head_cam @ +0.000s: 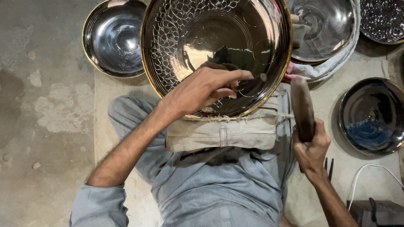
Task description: The person sits on the floor and uses a wooden mallet to hammer a metal bowl held on their lap. They repeatedly strike the interior surface to create a textured pattern, occasionally adjusting the bowl's position.
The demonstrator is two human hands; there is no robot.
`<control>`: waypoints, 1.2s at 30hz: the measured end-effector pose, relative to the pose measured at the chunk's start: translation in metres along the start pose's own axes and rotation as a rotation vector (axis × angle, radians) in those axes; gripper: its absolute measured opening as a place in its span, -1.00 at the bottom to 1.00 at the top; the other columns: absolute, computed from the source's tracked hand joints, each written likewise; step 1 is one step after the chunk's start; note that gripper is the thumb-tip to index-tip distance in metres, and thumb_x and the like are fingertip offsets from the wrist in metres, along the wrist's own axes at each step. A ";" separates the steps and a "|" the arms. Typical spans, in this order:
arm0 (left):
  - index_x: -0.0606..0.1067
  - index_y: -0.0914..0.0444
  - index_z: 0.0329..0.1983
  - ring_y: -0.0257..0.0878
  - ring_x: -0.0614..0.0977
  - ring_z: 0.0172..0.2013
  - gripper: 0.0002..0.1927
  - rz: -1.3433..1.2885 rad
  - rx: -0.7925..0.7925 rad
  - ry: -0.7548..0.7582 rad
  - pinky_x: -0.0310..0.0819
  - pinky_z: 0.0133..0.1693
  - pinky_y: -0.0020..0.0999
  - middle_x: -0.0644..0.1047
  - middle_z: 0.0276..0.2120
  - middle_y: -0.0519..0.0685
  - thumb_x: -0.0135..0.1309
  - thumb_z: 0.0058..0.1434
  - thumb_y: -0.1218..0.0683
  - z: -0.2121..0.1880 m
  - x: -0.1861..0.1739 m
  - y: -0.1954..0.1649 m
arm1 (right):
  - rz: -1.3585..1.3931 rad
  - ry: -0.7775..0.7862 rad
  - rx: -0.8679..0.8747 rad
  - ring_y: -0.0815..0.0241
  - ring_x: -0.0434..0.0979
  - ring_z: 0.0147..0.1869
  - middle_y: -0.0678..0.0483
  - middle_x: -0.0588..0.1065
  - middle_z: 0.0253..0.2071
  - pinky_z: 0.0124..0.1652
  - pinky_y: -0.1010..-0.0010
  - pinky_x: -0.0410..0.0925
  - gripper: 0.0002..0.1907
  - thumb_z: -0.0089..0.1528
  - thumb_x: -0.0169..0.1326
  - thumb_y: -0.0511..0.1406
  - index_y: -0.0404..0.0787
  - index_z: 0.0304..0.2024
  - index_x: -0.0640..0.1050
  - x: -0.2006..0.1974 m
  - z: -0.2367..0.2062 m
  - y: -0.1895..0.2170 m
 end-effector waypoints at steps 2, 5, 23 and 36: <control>0.36 0.11 0.36 -0.21 0.71 -0.18 -0.39 -0.067 0.060 -0.005 0.66 -0.09 -0.24 0.64 -0.16 -0.05 0.18 0.23 0.22 0.006 0.003 0.000 | 0.015 0.004 -0.009 0.02 0.54 -0.27 -0.13 0.50 -0.28 -0.24 0.21 0.39 -0.61 0.23 0.19 -0.45 -0.31 0.10 0.42 -0.001 0.002 0.005; 0.41 0.10 0.34 -0.19 0.72 -0.20 -0.41 -0.039 0.057 0.082 0.65 -0.11 -0.19 0.65 -0.18 -0.06 0.18 0.22 0.20 0.011 0.008 0.003 | 0.051 0.024 0.016 0.06 0.57 -0.27 -0.10 0.52 -0.28 -0.26 0.25 0.39 -0.62 0.25 0.19 -0.44 -0.30 0.10 0.42 0.001 0.006 0.009; 0.43 -0.10 0.34 -0.20 0.74 -0.17 -0.40 0.187 0.165 0.253 0.67 -0.11 -0.30 0.66 0.01 -0.12 -0.01 0.30 0.30 0.014 0.016 0.003 | 0.357 -0.193 -0.173 0.24 0.59 0.01 -0.08 0.53 -0.07 0.03 0.44 0.50 -0.78 0.40 0.21 -0.45 -0.31 0.07 0.49 0.006 0.001 0.009; 0.44 0.06 0.30 -0.19 0.73 -0.10 -0.46 0.069 0.139 0.003 0.64 -0.11 -0.23 0.63 0.10 -0.12 0.17 0.22 0.14 0.006 0.011 -0.003 | -0.006 -0.046 -0.151 0.17 0.60 -0.10 -0.11 0.57 -0.16 -0.04 0.40 0.47 -0.60 0.26 0.18 -0.51 -0.30 0.14 0.45 -0.009 0.016 0.010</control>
Point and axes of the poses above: each hand's wrist, its own z-axis towards the middle knuckle, its own x-axis out of the palm, y = z × x, the point moved 3 cm from there along z, towards the middle knuckle
